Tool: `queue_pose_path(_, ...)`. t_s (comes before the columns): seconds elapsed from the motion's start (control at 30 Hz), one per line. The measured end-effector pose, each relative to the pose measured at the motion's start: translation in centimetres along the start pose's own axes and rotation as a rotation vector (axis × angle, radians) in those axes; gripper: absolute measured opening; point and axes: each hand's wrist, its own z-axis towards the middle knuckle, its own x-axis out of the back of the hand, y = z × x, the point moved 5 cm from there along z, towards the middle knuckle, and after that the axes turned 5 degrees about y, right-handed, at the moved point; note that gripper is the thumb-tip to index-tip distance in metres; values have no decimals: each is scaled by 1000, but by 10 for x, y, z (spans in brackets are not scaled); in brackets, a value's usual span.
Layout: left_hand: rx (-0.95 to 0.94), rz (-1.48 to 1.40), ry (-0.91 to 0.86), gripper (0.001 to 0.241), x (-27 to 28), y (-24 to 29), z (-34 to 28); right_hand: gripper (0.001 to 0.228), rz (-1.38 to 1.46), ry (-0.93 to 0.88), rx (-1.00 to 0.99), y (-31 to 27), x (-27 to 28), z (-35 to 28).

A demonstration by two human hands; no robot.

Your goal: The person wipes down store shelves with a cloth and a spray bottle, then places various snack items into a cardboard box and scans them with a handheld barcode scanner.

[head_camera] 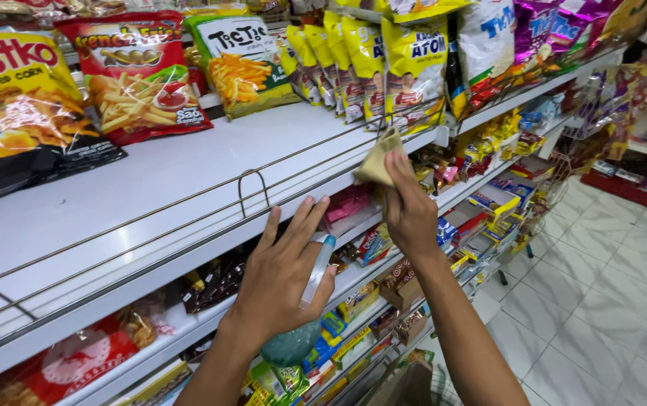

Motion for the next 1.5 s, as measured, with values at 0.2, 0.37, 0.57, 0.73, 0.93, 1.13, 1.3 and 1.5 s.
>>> queue_pose_path(0.2,-3,-16,47,34,-21,1,13,41,-89,70,-226,68,13,19)
queue_pose_path(0.37,-3,-18,46,35,-26,0,16,39,-94,45,-273,63,16,19)
queue_pose_path(0.57,0,-36,18,32,-14,1,4,38,-17,-15,-227,1,10,9)
queue_pose_path(0.73,28,-31,51,34,10,2,-21,42,82,-50,-161,-67,-7,-13)
queue_pose_path(0.93,139,-13,72,25,53,3,-66,43,169,-86,-90,-139,-23,-29)
queue_pose_path(1.13,208,90,113,24,105,2,-117,44,247,-148,41,-213,-49,-45)
queue_pose_path(1.3,265,190,117,25,154,1,-162,45,332,-214,111,-274,-67,-54)
queue_pose_path(1.5,344,267,140,23,212,-1,-214,47,392,-264,236,-349,-90,-68)
